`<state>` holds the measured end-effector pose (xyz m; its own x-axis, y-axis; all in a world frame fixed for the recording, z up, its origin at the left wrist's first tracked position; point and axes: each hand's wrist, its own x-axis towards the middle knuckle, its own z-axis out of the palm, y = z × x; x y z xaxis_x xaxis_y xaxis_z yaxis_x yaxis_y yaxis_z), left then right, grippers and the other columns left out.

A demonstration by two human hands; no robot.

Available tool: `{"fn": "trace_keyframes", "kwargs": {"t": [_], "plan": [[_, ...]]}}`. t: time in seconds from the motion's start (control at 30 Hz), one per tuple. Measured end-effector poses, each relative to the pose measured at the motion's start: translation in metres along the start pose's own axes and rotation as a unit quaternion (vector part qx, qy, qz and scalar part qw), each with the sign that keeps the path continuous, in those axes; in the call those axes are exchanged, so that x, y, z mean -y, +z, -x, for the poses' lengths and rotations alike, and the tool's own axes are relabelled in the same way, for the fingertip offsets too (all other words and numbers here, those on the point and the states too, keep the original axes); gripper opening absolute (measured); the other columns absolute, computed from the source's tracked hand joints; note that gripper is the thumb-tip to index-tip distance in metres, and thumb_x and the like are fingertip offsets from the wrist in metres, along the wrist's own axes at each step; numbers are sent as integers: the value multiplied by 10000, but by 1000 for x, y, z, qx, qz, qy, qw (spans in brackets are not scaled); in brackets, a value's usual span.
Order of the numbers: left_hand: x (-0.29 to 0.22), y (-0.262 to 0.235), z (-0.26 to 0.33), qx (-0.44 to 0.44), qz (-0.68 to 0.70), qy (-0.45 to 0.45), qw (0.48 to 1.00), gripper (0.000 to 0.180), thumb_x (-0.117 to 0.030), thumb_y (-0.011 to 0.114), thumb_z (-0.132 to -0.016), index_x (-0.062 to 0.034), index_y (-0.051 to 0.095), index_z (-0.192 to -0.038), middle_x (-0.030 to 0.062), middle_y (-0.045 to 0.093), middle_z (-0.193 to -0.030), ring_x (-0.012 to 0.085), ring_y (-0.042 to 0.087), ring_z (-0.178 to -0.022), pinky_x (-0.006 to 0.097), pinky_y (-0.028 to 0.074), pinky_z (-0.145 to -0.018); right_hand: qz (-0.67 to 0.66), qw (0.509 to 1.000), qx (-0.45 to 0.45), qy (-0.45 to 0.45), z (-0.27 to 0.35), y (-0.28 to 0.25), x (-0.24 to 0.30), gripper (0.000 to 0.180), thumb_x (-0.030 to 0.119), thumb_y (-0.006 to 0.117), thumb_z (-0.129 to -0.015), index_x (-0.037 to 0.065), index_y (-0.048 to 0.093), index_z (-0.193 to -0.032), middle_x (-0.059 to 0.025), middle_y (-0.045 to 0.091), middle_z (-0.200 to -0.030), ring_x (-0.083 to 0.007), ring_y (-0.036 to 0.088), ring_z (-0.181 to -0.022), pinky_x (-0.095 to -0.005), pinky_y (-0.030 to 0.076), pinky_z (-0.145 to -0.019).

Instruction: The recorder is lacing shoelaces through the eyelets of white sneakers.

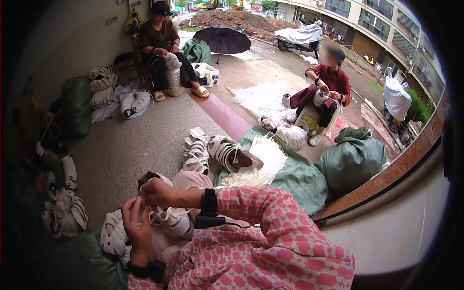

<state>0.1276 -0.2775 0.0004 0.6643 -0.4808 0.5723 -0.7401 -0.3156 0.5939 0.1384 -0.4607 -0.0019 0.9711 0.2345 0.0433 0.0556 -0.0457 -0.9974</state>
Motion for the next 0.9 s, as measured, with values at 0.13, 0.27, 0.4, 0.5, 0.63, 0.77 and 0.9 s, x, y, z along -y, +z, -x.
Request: {"fn": "trace_keyframes", "kwargs": {"t": [0.13,0.27,0.4,0.5,0.63,0.77,0.9], "plan": [[-24,0,26,58,-88,148,983,397,-74,656,-799,-17,571,-1183,171,503,-1189,333,562,-1049,405,476,-881,-136,991,8,11,-14,-2,3,170,139,617,-909,6,514,-934,-87,667,-833,-137,602,-550,-262,475,-485],[-2,22,27,189,-31,169,967,363,-110,632,-789,-20,575,-1136,143,583,-1082,324,584,-1024,392,490,-880,-184,979,5,91,18,-44,47,182,181,545,-957,31,441,-960,-235,679,-955,-249,688,-634,-318,536,-453],[7,44,40,266,-40,193,943,506,-173,696,-753,9,556,-1204,167,539,-1276,292,477,-1242,379,374,-1061,-185,978,0,99,25,-55,67,154,161,542,-962,33,456,-967,-195,672,-940,-223,690,-723,-322,569,-535],[11,48,45,272,-43,160,948,554,-202,711,-756,17,536,-1234,169,529,-1302,295,462,-1269,376,363,-1077,-104,989,4,108,21,-54,63,213,163,561,-949,-17,455,-993,-135,628,-791,-235,653,-612,-355,572,-507],[21,47,49,293,-26,153,943,535,-217,704,-774,24,543,-1223,163,530,-1301,283,470,-1262,359,369,-1073,-30,996,-77,32,2,-77,105,217,131,609,-902,-47,513,-979,-125,593,-756,-211,625,-567,-355,583,-500],[18,38,50,308,-56,146,938,527,-227,705,-776,20,551,-1215,154,548,-1285,271,494,-1242,343,401,-1044,177,964,-79,-183,-19,-159,193,251,200,536,-909,-7,595,-1037,-61,614,-832,-147,618,-634,-234,490,-634],[19,48,41,330,-49,153,930,537,-248,717,-763,9,557,-1207,146,544,-1299,255,492,-1249,333,409,-1036,150,950,-52,-269,21,-180,317,347,181,572,-931,-34,553,-1203,-150,600,-1143,-203,589,-914,-309,492,-828]]}}
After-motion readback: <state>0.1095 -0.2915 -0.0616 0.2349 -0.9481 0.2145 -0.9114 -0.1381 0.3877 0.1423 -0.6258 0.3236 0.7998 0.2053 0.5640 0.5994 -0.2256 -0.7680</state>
